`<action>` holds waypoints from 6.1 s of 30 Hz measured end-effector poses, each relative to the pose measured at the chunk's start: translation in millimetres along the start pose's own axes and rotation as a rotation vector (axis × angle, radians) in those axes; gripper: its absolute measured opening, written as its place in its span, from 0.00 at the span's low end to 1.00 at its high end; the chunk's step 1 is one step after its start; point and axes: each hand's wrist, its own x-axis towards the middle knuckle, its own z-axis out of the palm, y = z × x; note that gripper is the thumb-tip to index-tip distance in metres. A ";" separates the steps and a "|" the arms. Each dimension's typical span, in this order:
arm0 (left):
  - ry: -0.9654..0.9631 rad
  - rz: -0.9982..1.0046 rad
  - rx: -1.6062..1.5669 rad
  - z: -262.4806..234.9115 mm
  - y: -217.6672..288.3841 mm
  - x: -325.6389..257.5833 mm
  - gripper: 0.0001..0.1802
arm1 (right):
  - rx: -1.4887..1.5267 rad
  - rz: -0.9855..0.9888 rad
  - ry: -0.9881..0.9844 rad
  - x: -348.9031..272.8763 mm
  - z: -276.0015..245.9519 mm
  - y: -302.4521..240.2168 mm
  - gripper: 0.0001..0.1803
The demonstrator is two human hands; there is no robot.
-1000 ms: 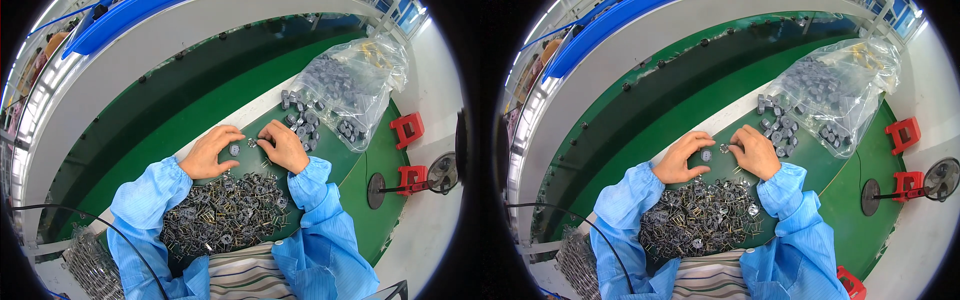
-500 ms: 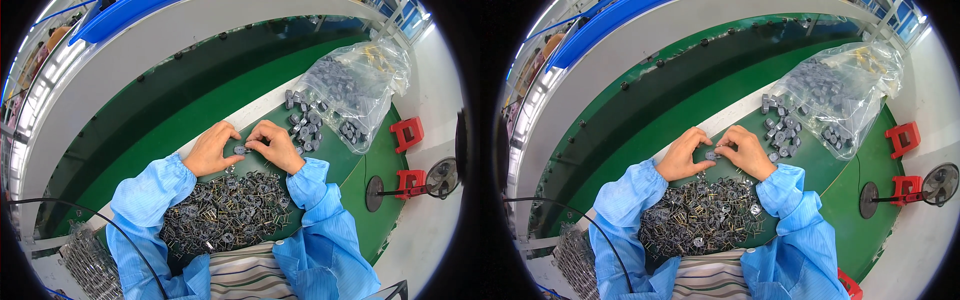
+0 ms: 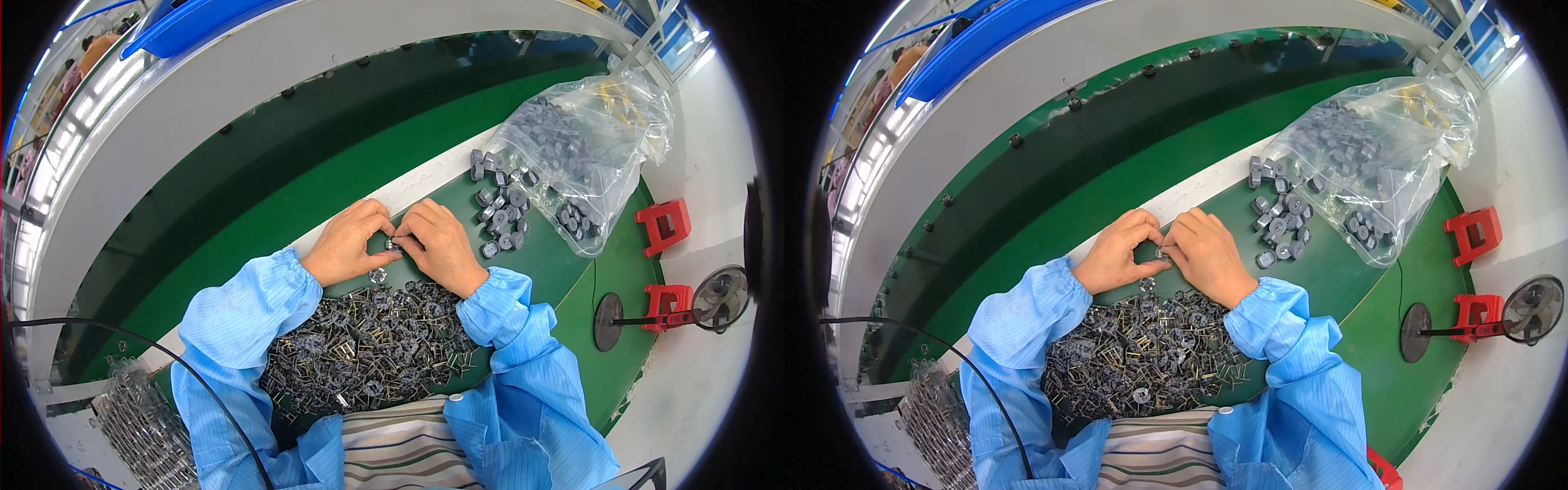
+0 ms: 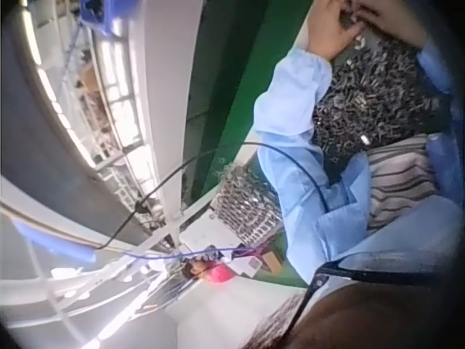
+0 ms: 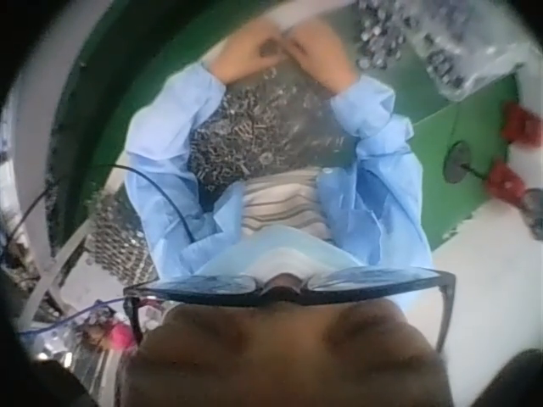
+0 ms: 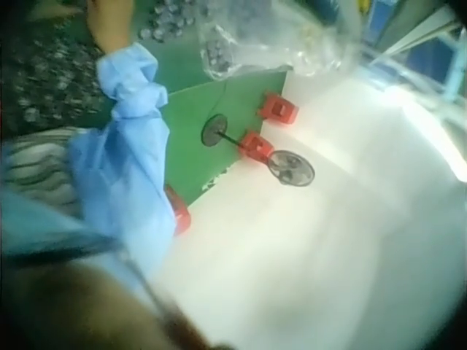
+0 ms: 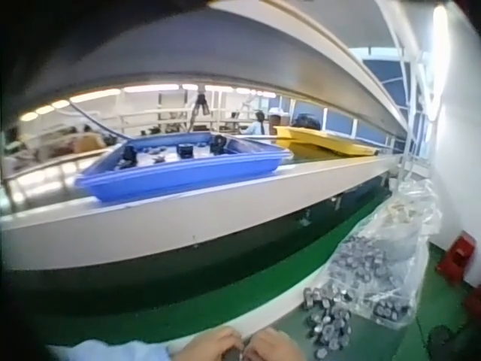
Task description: The person assembles small plastic housings and metal springs by hand at a factory workstation, taking components from plastic trays and fitting them together.
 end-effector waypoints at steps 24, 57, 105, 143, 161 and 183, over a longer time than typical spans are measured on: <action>0.276 -0.335 0.146 -39.0 -34.5 9.4 0.16 | -0.797 0.334 0.010 -31.9 -73.2 32.3 0.11; -0.112 0.092 -0.065 -10.0 4.7 4.2 0.13 | -0.008 0.281 -0.108 -21.4 -32.4 28.2 0.08; -0.062 -0.059 -0.176 -5.3 0.3 4.1 0.24 | 0.323 0.089 -0.382 -22.3 -13.3 -10.6 0.11; -0.168 0.018 -0.042 -11.6 -2.8 1.0 0.22 | 0.326 0.278 -0.089 -12.1 -15.9 1.0 0.05; -0.126 -0.011 -0.003 -8.2 -1.7 -0.7 0.22 | 0.111 0.097 -0.030 -7.5 2.1 -2.2 0.08; 0.054 -0.037 -0.012 -15.7 -13.9 3.0 0.17 | -0.137 0.120 0.081 -7.3 -28.8 5.8 0.14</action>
